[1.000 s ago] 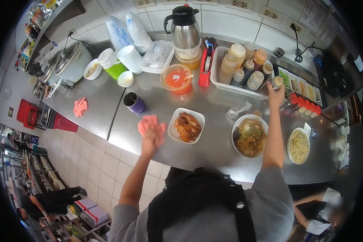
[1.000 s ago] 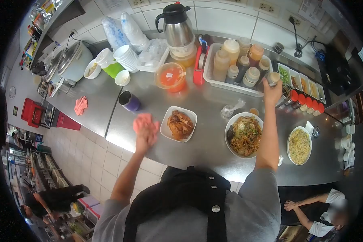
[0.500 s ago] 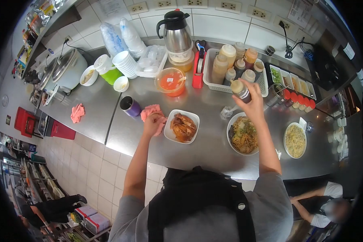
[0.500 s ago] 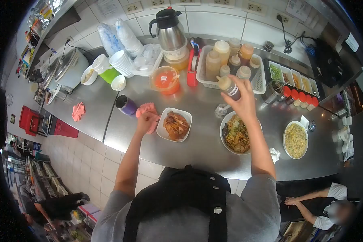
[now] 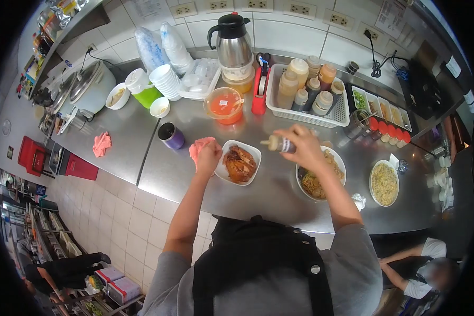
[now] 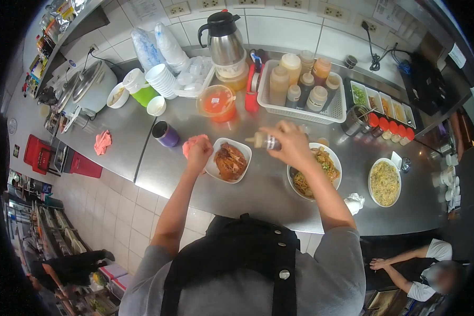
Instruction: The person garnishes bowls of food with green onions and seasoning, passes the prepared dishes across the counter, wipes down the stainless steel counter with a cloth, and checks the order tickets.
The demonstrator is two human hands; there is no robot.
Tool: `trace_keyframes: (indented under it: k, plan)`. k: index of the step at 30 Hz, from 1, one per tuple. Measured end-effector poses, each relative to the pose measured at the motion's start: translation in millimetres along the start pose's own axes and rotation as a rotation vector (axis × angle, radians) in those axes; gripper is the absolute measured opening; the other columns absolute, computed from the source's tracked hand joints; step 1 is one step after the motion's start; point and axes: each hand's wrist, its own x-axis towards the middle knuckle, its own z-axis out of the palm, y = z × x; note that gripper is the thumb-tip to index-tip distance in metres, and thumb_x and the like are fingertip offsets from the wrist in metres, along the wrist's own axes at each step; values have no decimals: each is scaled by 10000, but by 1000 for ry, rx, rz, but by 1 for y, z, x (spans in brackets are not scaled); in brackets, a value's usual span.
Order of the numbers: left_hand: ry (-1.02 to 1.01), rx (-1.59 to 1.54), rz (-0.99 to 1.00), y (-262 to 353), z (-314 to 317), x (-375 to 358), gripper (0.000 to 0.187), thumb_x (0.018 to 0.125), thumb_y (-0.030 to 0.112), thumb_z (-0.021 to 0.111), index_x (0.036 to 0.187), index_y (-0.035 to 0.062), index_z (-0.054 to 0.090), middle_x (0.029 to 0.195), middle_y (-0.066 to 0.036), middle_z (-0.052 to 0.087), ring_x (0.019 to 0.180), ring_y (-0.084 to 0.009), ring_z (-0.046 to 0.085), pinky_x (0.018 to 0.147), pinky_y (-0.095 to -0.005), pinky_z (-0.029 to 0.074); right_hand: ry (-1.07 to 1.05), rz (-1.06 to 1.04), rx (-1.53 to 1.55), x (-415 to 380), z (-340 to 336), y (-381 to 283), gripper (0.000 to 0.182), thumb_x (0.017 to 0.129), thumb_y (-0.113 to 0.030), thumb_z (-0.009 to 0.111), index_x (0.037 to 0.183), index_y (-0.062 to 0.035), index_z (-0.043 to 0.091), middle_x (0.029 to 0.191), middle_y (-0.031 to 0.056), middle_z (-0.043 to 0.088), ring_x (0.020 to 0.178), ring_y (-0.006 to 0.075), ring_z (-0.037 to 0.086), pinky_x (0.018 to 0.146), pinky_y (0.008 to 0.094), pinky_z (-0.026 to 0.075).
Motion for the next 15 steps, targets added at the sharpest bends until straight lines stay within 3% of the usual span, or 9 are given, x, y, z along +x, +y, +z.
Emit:
trace_keyframes:
  k: [3, 7, 9, 15]
  plan:
    - [172, -99, -17, 33, -26, -2, 66, 816, 76, 612, 856, 23, 618, 811, -111, 656, 770, -295, 626, 709, -343, 480, -105, -73, -158, -2, 22, -4, 559, 630, -172, 766, 1164, -235, 613, 952, 44, 529, 973, 223, 517, 796, 374, 359]
    - [25, -17, -127, 9, -25, -26, 79, 827, 119, 621, 851, 44, 625, 846, -110, 646, 829, -306, 609, 762, -356, 465, -176, -249, -374, 0, 56, -22, 339, 723, -147, 656, 1058, -193, 641, 959, 46, 535, 975, 217, 506, 799, 356, 372]
    - [112, 137, 64, 9, -22, -41, 85, 827, 145, 630, 847, 63, 635, 898, -97, 639, 909, -298, 587, 827, -380, 437, -123, -329, -420, 4, 68, -33, 220, 786, -127, 545, 977, -156, 651, 941, 42, 533, 939, 205, 505, 786, 338, 377]
    - [99, -31, -20, 1, -18, -49, 94, 823, 150, 638, 851, 59, 642, 933, -96, 633, 955, -295, 564, 873, -398, 419, -28, -238, -478, 26, 63, -25, 167, 764, -144, 575, 915, -145, 644, 931, 29, 540, 931, 188, 516, 780, 341, 381]
